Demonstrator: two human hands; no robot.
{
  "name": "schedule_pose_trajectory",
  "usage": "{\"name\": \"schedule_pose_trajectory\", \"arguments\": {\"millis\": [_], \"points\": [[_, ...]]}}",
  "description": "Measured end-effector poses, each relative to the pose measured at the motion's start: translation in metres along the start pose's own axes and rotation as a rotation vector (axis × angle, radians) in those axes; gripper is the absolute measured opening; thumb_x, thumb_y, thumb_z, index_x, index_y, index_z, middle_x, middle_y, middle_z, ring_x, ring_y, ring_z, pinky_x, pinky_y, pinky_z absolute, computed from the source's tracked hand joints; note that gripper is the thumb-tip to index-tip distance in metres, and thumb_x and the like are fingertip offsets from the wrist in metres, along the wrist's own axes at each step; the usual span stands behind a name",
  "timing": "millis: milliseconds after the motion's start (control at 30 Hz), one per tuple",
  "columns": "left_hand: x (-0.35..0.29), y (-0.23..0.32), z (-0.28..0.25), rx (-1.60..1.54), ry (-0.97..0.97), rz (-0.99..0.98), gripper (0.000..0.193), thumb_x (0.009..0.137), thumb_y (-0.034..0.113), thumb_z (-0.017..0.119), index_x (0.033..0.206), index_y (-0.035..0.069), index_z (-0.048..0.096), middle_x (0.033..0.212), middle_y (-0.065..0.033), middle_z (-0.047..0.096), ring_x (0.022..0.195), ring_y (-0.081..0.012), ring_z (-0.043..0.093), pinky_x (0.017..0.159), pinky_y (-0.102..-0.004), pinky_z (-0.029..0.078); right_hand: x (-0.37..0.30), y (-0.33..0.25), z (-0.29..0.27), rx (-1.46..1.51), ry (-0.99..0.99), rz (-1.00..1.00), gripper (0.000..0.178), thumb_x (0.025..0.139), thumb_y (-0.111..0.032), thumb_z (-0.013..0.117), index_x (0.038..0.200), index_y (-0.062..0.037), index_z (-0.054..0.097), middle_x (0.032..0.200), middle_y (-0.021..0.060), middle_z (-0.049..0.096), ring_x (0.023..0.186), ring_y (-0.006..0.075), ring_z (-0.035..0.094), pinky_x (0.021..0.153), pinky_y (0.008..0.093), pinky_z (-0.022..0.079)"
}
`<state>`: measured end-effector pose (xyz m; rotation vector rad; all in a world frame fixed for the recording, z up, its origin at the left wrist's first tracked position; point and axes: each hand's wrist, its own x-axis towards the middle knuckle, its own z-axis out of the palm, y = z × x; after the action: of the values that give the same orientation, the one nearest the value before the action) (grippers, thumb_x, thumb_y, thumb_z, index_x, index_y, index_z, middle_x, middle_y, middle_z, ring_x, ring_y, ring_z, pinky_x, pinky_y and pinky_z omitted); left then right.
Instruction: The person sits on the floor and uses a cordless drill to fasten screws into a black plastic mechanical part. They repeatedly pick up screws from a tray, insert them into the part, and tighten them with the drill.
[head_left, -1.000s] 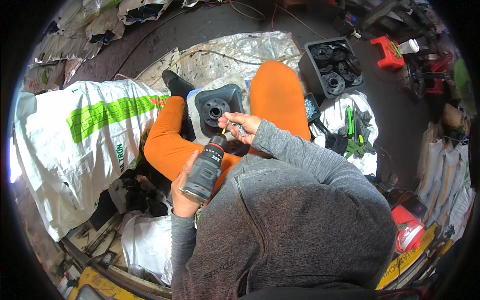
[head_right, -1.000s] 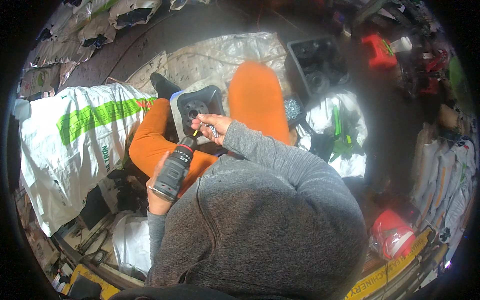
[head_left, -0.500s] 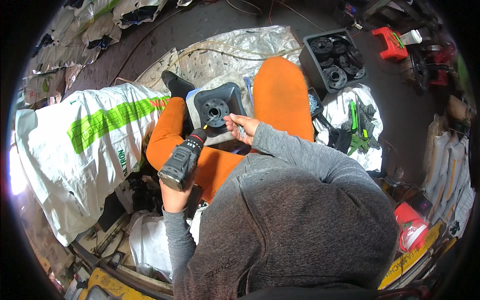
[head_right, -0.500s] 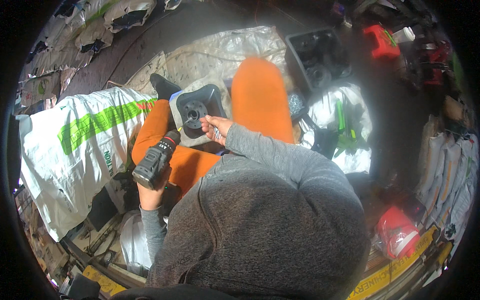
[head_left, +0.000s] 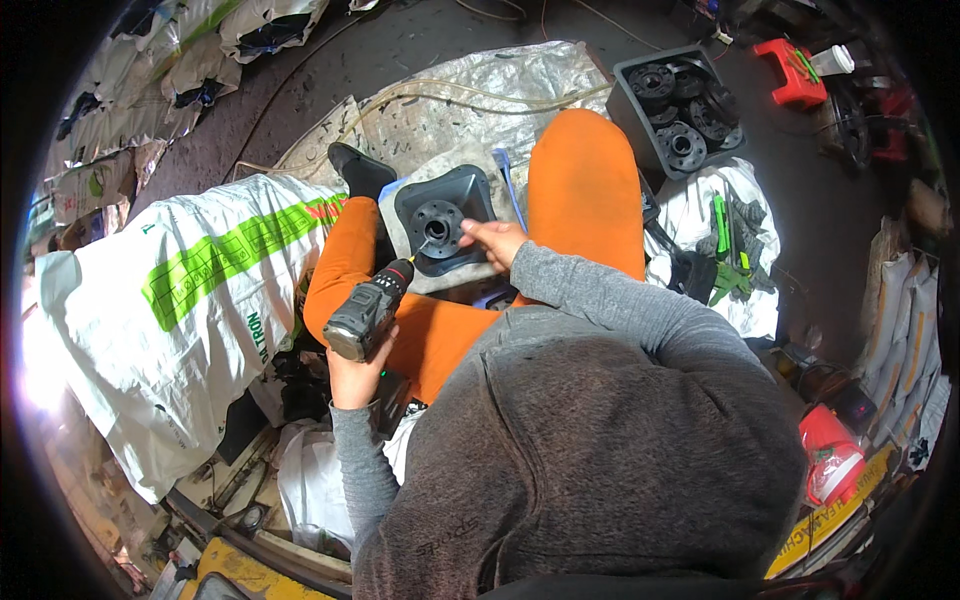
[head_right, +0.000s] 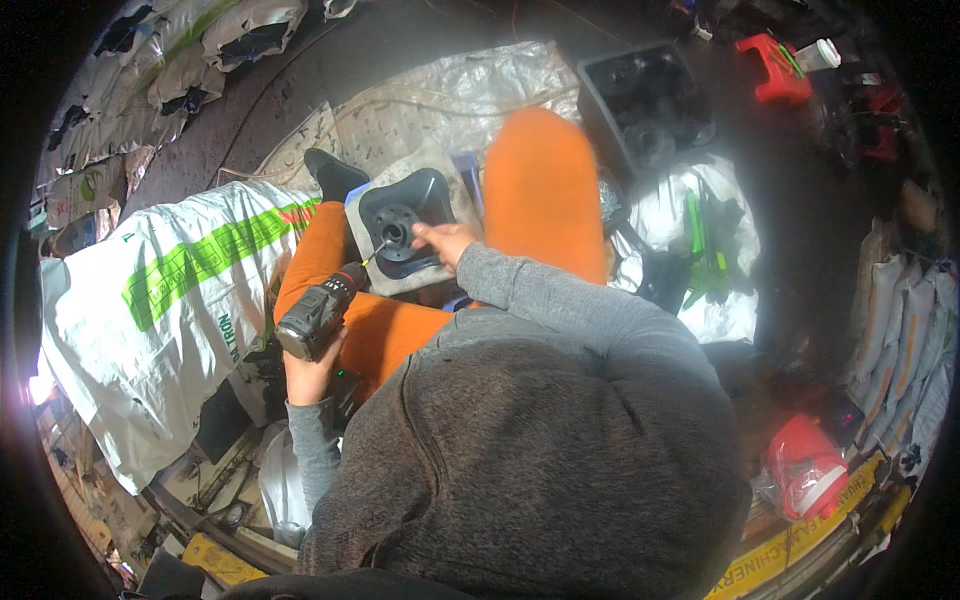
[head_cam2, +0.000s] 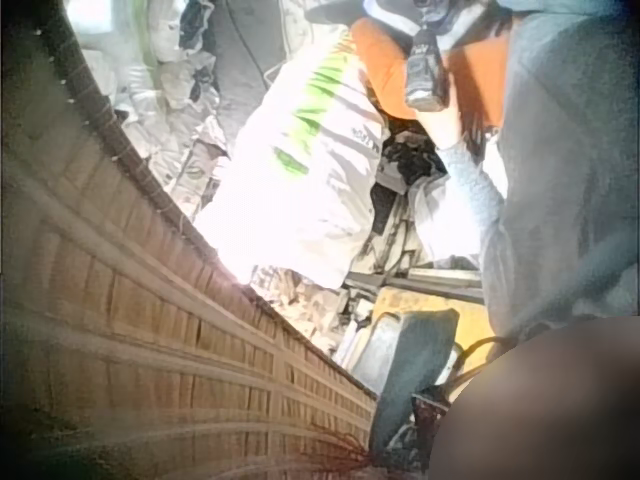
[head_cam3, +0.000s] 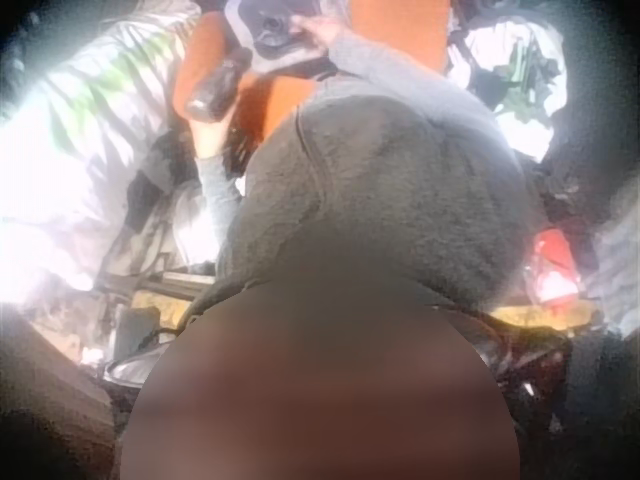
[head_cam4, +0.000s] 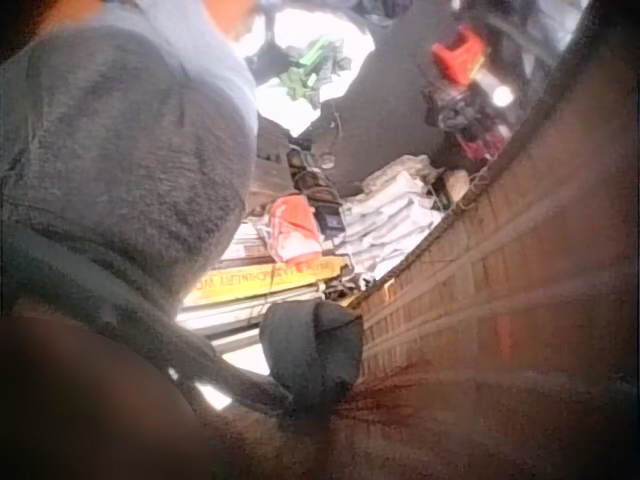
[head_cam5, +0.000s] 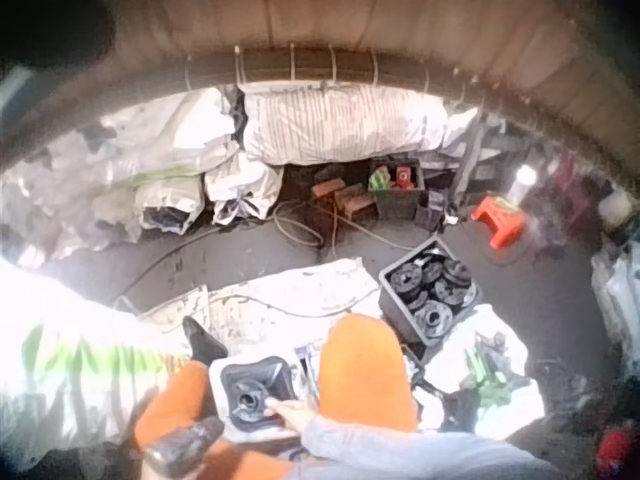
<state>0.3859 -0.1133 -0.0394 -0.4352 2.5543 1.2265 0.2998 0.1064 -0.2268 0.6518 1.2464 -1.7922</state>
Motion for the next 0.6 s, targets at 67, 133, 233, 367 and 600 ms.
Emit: {"name": "schedule_pose_trajectory", "arguments": {"millis": [67, 133, 233, 367, 600], "points": [[-0.005, 0.006, -0.004, -0.064, -0.016, -0.081, 0.031, 0.076, 0.013, 0.075, 0.103, 0.001, 0.065, 0.098, -0.0079, 0.068, 0.089, -0.0172, 0.064, 0.082, -0.0320, 0.049, -0.015, -0.006, 0.007, 0.076, -0.209, 0.179, 0.046, 0.087, -0.046, 0.063, 0.100, -0.0021, 0.063, 0.060, -0.0082, 0.040, 0.044, 0.0023, 0.029, 0.037, 0.0175, 0.021], [-0.011, 0.012, -0.007, -0.105, 0.025, -0.068, 0.030, 0.077, 0.012, 0.076, 0.102, 0.001, 0.065, 0.096, -0.0066, 0.067, 0.087, -0.0153, 0.063, 0.081, -0.0315, 0.049, -0.021, -0.014, 0.019, 0.244, -0.342, 0.369, 0.050, 0.086, -0.049, 0.063, 0.106, -0.0035, 0.060, 0.067, -0.0079, 0.045, 0.047, 0.0005, 0.034, 0.036, 0.0144, 0.024], [-0.020, 0.021, -0.012, -0.082, -0.005, -0.143, 0.030, 0.076, 0.011, 0.077, 0.101, 0.000, 0.065, 0.094, -0.0061, 0.068, 0.085, -0.0150, 0.063, 0.080, -0.0314, 0.049, -0.024, -0.021, 0.031, 0.365, -0.407, 0.405, 0.047, 0.086, -0.046, 0.064, 0.107, -0.0053, 0.058, 0.070, -0.0074, 0.048, 0.052, -0.0013, 0.039, 0.034, 0.0126, 0.026], [-0.028, 0.025, -0.013, -0.106, 0.002, -0.036, 0.028, 0.075, 0.012, 0.077, 0.099, 0.001, 0.066, 0.093, -0.0060, 0.068, 0.084, -0.0153, 0.064, 0.078, -0.0313, 0.050, -0.025, -0.022, 0.038, 0.489, -0.479, 0.410, 0.031, 0.088, -0.033, 0.065, 0.103, -0.0057, 0.059, 0.073, -0.0063, 0.050, 0.055, -0.0012, 0.042, 0.034, 0.0121, 0.027], [-0.033, 0.015, -0.012, -0.063, -0.009, -0.015, 0.028, 0.075, 0.009, 0.076, 0.099, -0.001, 0.065, 0.091, -0.0081, 0.068, 0.084, -0.0186, 0.065, 0.078, -0.0323, 0.050, -0.034, -0.023, 0.039, 0.532, -0.456, 0.380, 0.028, 0.090, -0.031, 0.063, 0.101, -0.0050, 0.061, 0.074, -0.0057, 0.048, 0.055, -0.0008, 0.041, 0.034, 0.0125, 0.026]]}}
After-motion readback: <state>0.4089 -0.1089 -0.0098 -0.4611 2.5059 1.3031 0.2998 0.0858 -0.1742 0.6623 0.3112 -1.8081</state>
